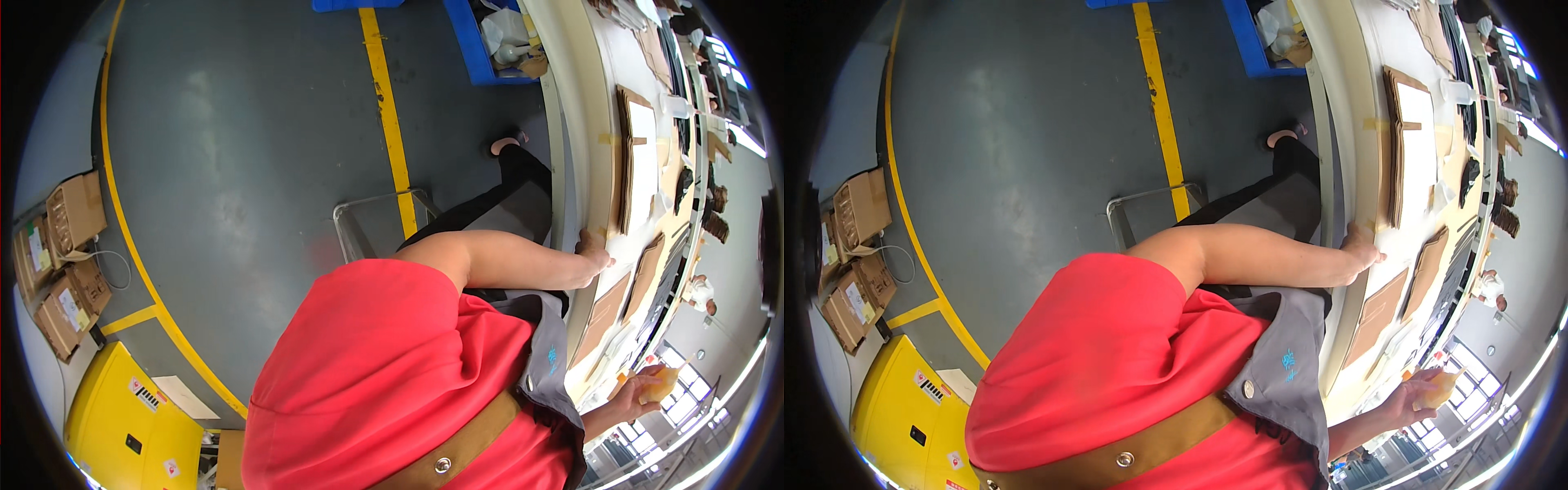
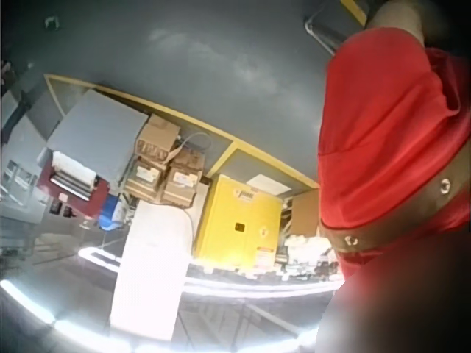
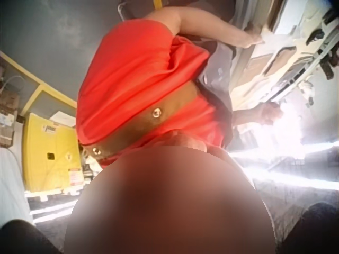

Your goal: Applying glue and white lining material to brown leather workpieces on a workbench.

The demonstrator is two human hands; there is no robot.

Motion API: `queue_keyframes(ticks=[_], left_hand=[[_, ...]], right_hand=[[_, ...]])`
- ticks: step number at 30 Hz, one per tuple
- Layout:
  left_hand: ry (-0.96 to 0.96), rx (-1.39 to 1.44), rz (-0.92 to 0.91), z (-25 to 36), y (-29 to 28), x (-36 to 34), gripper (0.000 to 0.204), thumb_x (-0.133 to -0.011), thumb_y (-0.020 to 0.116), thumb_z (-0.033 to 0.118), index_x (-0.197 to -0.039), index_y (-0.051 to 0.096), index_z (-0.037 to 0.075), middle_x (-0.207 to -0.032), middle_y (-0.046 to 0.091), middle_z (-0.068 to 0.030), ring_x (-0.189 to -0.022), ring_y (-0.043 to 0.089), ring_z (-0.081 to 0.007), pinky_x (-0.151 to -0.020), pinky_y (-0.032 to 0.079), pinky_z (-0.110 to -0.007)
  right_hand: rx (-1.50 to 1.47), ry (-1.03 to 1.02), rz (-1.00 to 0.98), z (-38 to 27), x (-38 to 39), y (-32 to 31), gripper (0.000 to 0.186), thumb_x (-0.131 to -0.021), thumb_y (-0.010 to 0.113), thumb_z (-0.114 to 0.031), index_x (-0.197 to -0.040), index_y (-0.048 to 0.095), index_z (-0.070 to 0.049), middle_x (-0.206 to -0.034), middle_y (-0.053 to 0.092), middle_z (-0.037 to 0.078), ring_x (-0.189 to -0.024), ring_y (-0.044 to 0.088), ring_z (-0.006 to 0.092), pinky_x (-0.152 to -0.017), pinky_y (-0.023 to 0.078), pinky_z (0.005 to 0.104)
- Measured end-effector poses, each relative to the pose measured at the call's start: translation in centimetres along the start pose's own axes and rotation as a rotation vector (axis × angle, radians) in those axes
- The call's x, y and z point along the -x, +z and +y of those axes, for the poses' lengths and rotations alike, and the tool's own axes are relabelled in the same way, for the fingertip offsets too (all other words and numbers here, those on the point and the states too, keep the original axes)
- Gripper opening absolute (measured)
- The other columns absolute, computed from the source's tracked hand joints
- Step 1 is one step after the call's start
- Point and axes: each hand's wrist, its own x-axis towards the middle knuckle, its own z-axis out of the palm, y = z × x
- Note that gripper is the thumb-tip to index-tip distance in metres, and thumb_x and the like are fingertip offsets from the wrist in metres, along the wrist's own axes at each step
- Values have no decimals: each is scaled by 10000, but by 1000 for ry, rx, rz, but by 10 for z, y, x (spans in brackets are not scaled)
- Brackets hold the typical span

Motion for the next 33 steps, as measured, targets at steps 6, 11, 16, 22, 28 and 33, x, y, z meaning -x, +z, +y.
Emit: queue_keyframes(ticks=[6,11,16,22,28,33], left_hand=[[24,-38,30,0,-4,0,837,-775,783,80,-1403,236,3,-1387,460,-242,-1312,462,-351,-1081,387,-398],[68,32,-56,-9,-15,-8,877,-758,794,112,-1405,219,-27,-1303,516,-231,-1202,549,-322,-994,469,-403],[87,173,-287,-4,-46,-10,369,-788,741,30,-1139,637,73,-1059,666,-50,-1012,614,-206,-853,493,-389],[-103,-72,-243,33,-86,27,405,-860,749,126,-1225,578,163,-1194,606,15,-1146,516,-155,-1044,361,-445],[-227,-818,-507,39,-90,78,336,-947,621,78,-1265,597,-28,-1228,633,-78,-1148,575,-152,-1015,437,-291],[-223,-1005,-593,54,-48,93,284,-960,597,65,-1236,617,-2,-1133,664,-61,-1055,599,-115,-947,471,-270]], right_hand=[[-120,32,31,-12,0,-15,746,-845,725,-269,-1442,396,35,-1445,446,185,-1380,369,398,-891,591,399],[-250,15,20,-28,8,-47,799,-711,786,-71,-1423,433,7,-1435,475,178,-1349,410,417,-891,587,424],[-327,83,161,-43,1,-110,809,-692,861,-165,-1379,479,26,-1360,542,182,-1194,547,328,-933,548,376],[153,-54,393,-54,17,-112,577,-830,750,-489,-1157,585,-43,-1037,637,149,-1018,607,328,-792,584,379],[1313,-37,787,-124,36,-198,625,-850,711,-524,-1257,514,-92,-937,654,90,-801,661,198,-623,527,292],[2135,117,911,-129,37,-216,923,-748,712,-650,-1385,435,-41,-1100,671,167,-926,673,346,-827,521,437]])
